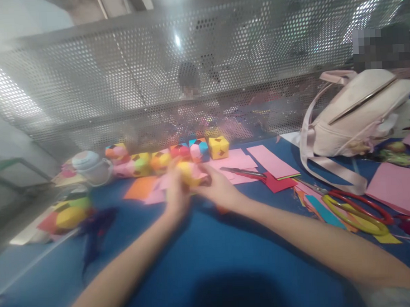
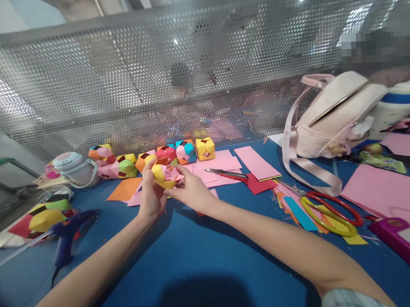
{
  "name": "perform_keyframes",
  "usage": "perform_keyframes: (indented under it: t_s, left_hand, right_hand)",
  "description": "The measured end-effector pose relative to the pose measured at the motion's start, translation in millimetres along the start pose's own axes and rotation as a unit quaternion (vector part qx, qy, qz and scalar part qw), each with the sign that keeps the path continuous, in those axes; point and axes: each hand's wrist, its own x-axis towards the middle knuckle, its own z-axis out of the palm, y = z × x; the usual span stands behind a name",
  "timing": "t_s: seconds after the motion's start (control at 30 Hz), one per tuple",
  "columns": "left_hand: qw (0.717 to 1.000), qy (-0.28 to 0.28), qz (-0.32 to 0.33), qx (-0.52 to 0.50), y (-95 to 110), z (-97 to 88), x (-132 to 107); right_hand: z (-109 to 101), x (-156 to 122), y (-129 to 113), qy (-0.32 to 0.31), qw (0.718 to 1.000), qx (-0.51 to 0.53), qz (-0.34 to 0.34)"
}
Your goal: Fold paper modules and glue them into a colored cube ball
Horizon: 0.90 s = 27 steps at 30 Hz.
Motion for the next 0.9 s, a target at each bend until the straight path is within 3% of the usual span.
perform_keyframes:
  t_s: [0.2, 0.3, 0.4, 0.53, 0.67, 0.77, 0.9]
  left_hand:
    - [0.996, 0.047, -0.009, -0.075, -0.3, 20.8, -5.6]
    - [0.99, 0.085, -0.051, -0.1, -0.4, 19.2, -3.3]
    - [0.98, 0.083, -0.119, -0.134, 0.1, 14.3, 2.5]
    - [0.978, 0.081, -0.138, -0.134, -1.2, 9.7, 8.1]
    - [0.981, 0.077, -0.14, -0.11, -7.7, 10.9, 4.9]
    - [0.984, 0.068, -0.14, -0.092, -14.4, 13.0, -0.4]
    - [0.985, 0.06, -0.134, -0.085, -21.8, 13.5, -5.7]
  right_hand:
    - [7.9, -5.7, 8.5, 0.082, 0.995, -0.057, -0.009]
    - [8.0, -6.3, 7.3, 0.057, 0.996, -0.057, -0.033]
    - [-6.7, -6.1, -2.0, 0.028, 0.988, -0.139, -0.055]
    - [-50.0, -11.4, -13.4, -0.007, 0.946, -0.305, -0.111]
    - [-82.9, -29.9, -7.4, -0.148, 0.889, -0.421, -0.104]
    - [-85.4, -41.5, 1.0, -0.219, 0.845, -0.483, -0.062]
    - [-75.4, -39.9, 2.4, -0.231, 0.807, -0.54, -0.057]
